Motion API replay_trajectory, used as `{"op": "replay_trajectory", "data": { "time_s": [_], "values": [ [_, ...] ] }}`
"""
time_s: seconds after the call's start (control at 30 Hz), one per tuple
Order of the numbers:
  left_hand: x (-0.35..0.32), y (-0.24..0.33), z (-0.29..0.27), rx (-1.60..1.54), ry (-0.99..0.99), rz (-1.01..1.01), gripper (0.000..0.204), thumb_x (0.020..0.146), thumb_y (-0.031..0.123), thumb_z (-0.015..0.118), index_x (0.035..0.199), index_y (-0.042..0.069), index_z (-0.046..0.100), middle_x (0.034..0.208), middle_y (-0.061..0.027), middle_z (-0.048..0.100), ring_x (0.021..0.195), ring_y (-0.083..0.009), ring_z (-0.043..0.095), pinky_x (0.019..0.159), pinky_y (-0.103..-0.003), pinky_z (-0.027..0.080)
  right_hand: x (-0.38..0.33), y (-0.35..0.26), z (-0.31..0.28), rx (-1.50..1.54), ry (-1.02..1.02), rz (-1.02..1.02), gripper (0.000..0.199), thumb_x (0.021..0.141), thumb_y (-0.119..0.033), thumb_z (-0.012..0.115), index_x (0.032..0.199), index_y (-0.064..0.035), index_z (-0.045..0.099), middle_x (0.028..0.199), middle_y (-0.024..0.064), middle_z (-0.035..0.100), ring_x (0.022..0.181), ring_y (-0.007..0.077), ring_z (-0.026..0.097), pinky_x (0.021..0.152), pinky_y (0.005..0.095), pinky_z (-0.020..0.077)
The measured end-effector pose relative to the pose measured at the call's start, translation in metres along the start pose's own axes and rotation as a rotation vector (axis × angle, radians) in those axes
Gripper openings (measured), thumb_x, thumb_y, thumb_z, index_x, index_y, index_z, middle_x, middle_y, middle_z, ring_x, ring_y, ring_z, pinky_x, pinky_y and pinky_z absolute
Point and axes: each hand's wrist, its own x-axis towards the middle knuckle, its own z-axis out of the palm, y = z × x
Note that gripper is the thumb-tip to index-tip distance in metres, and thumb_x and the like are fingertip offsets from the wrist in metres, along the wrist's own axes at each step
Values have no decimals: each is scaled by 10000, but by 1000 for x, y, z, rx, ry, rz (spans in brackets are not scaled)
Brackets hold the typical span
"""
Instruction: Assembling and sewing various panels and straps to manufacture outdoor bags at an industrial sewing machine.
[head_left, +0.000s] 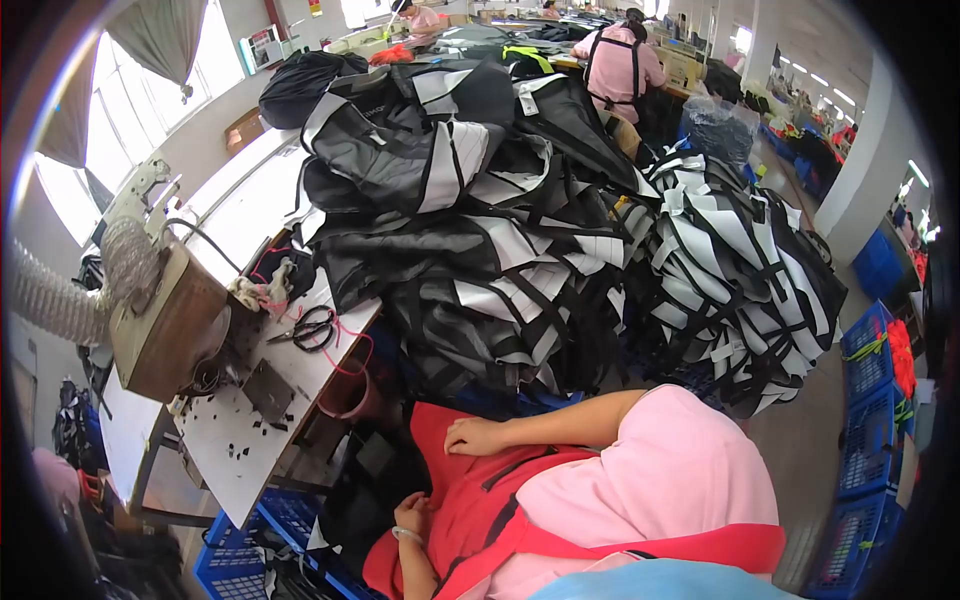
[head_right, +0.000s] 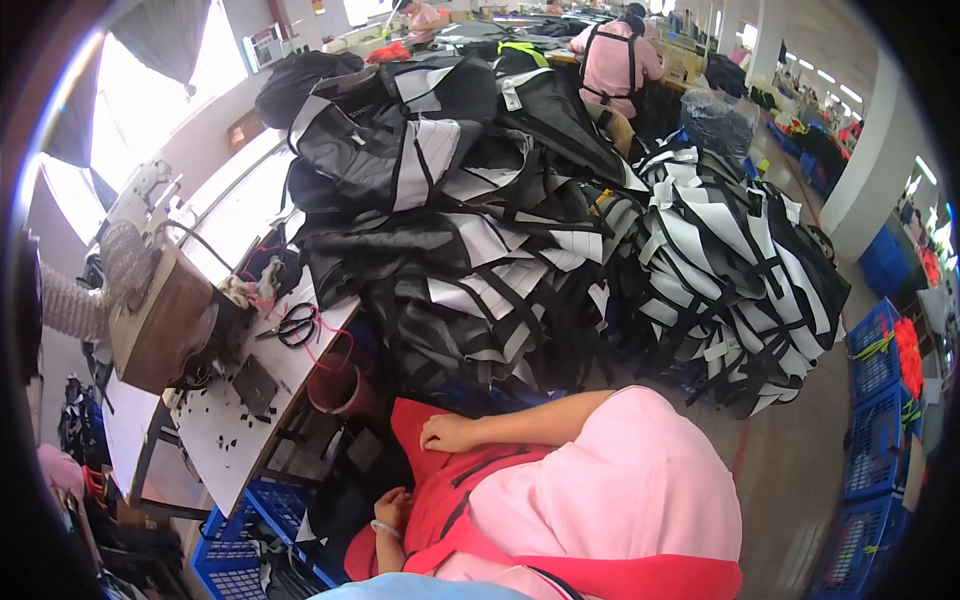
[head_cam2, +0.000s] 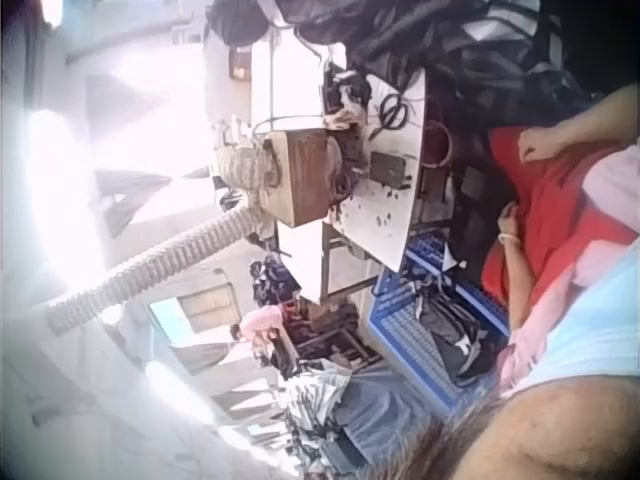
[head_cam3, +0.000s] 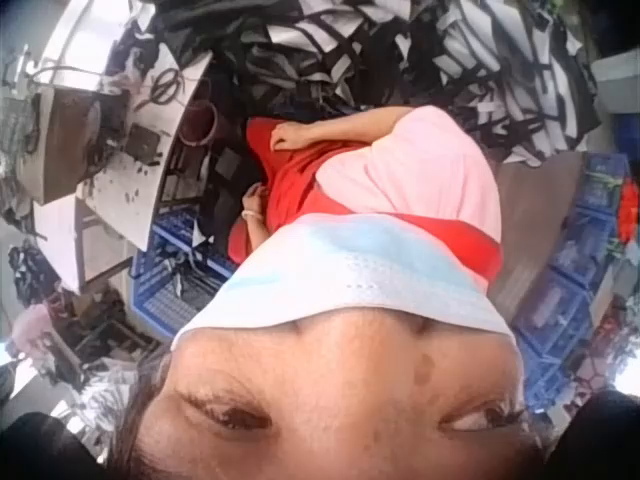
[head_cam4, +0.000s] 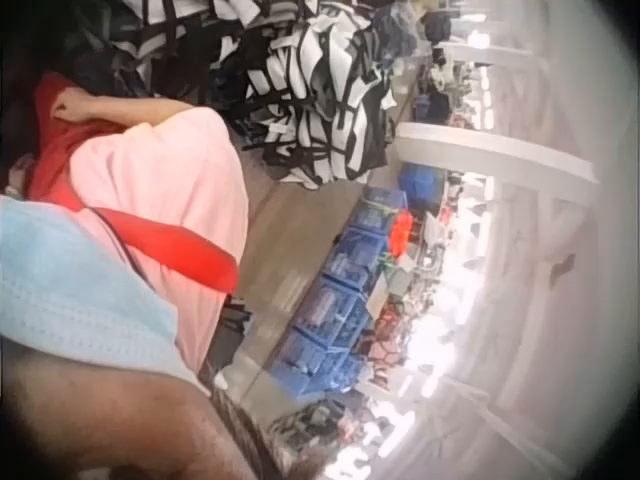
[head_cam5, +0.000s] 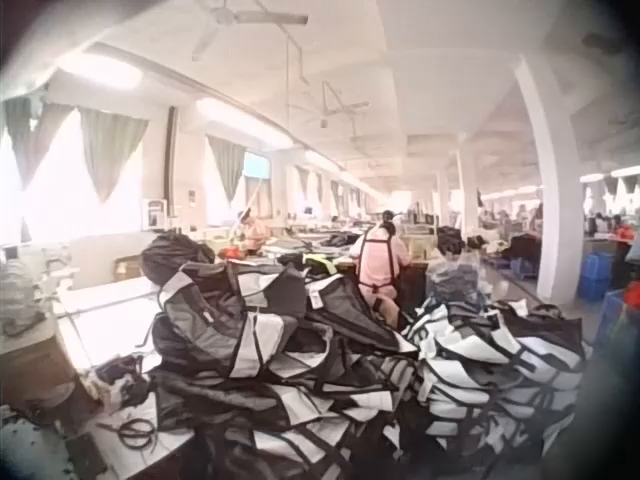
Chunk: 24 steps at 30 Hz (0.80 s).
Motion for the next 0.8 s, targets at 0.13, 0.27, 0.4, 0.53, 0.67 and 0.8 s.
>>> {"op": "replay_trajectory", "data": {
  "time_s": [0.13,0.27,0.4,0.53,0.67,0.8],
  "values": [
    [-10,16,2,-78,21,10,217,903,3,554,1106,-24,627,869,-101,666,687,-182,635,611,-282,517,13,3,1,-13,23,28,180,862,-169,566,928,-59,692,961,105,663,985,289,594,933,390,428],
    [0,7,-3,-15,-27,28,216,911,16,559,1112,-18,631,875,-99,670,682,-172,636,595,-274,512,20,4,4,-54,68,31,169,855,-160,572,927,-72,697,975,92,652,990,279,577,944,386,411],
    [9,2,-3,12,-37,10,225,904,35,584,1119,-7,635,876,-103,674,688,-185,644,595,-285,519,19,8,4,-127,126,82,149,837,-144,585,916,-98,704,982,76,625,999,271,538,928,372,404],
    [10,0,-1,0,-37,4,228,903,57,598,1122,4,634,871,-105,672,696,-200,648,606,-304,533,22,16,4,-130,143,85,136,826,-143,594,900,-116,705,969,82,619,990,279,534,912,369,411],
    [10,-2,-2,-20,-20,-9,225,910,60,591,1124,4,633,872,-102,671,699,-202,648,614,-312,539,28,22,6,-121,128,119,135,826,-143,593,898,-122,704,969,90,622,990,288,540,911,378,419],
    [10,-3,-2,-36,-21,-34,225,916,65,585,1129,6,631,870,-98,673,694,-202,648,616,-315,542,32,27,10,-110,150,125,137,827,-152,590,901,-126,703,969,96,624,1003,300,545,911,391,429]
  ]
}}
